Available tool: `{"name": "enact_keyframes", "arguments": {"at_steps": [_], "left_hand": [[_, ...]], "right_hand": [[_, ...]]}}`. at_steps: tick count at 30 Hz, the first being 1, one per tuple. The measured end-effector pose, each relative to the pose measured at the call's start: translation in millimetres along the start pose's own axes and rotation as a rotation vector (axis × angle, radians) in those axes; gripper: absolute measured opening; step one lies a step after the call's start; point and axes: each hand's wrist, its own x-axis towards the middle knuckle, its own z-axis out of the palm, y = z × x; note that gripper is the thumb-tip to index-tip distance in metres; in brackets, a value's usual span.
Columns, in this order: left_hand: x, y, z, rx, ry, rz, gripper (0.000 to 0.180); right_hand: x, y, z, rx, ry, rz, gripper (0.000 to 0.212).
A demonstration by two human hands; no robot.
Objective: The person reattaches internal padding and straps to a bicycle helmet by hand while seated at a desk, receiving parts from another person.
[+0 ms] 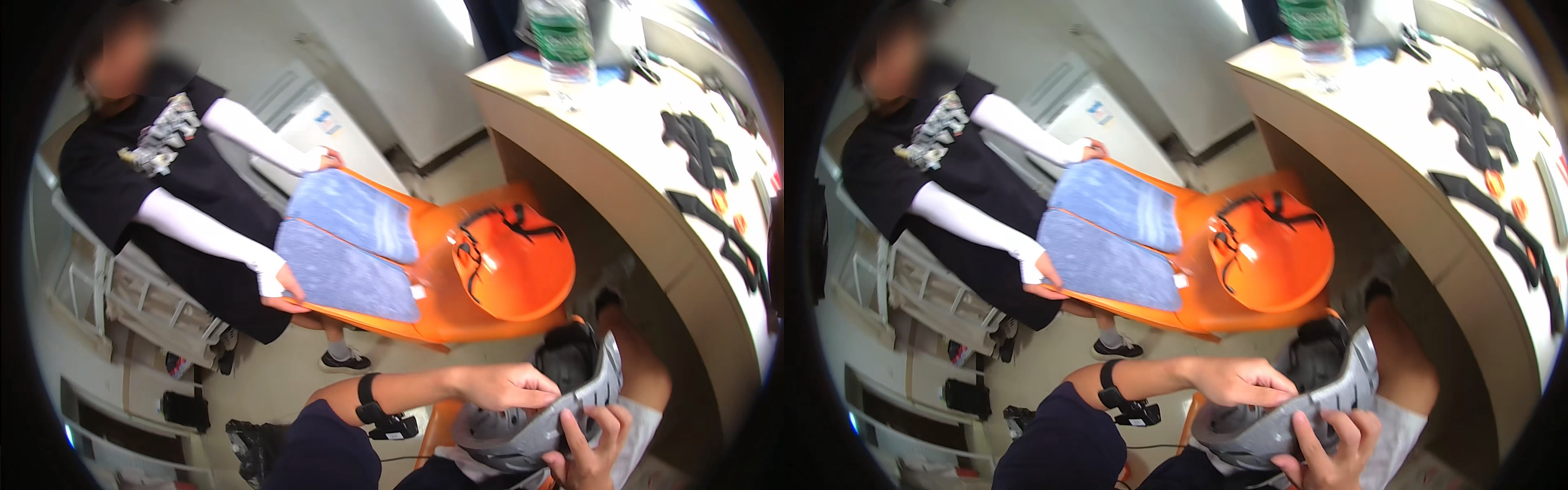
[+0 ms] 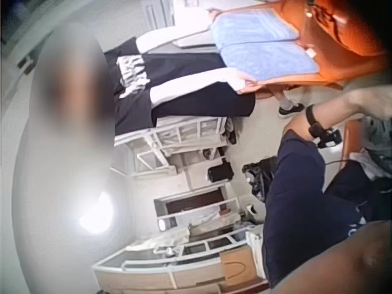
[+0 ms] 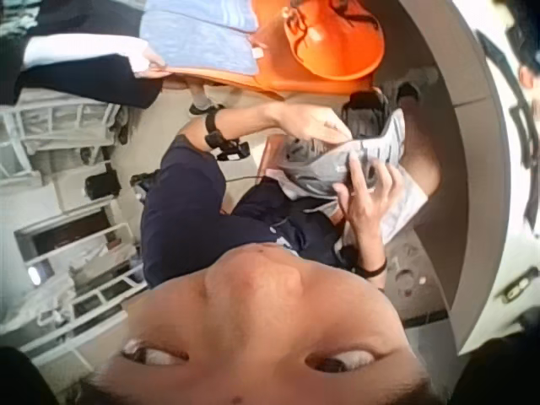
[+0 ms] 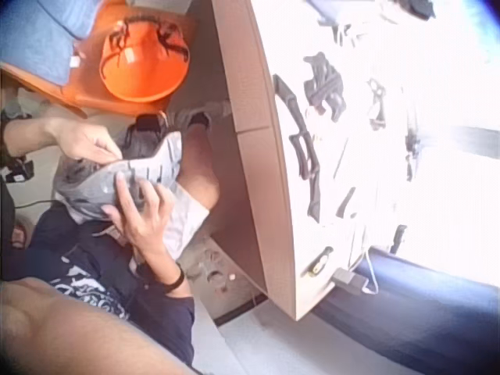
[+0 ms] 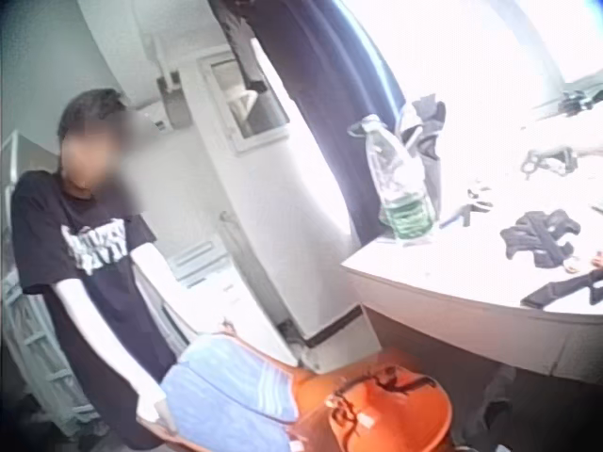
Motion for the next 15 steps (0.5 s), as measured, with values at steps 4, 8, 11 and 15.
{"name": "enact_keyframes", "arguments": {"at_steps": [4,8,11,15], "left_hand": [[-21.1,7.7,30.9,0.341,0.312,0.01,0.041],[-24.0,27.0,41.4,0.558,0.454,-0.062,0.04],[-25.1,20.5,44.1,0.529,0.571,0.038,0.039],[-32.3,24.2,47.7,0.57,0.631,0.071,0.037]], "right_hand": [[-0.3,-5.9,12.7,0.082,-0.056,0.036,0.041],[9.6,4.5,18.6,0.139,-0.043,0.04,0.043],[2.3,26.5,31.8,0.328,0.097,0.192,0.043],[-2.7,48.1,41.9,0.484,0.186,0.378,0.045]]}}
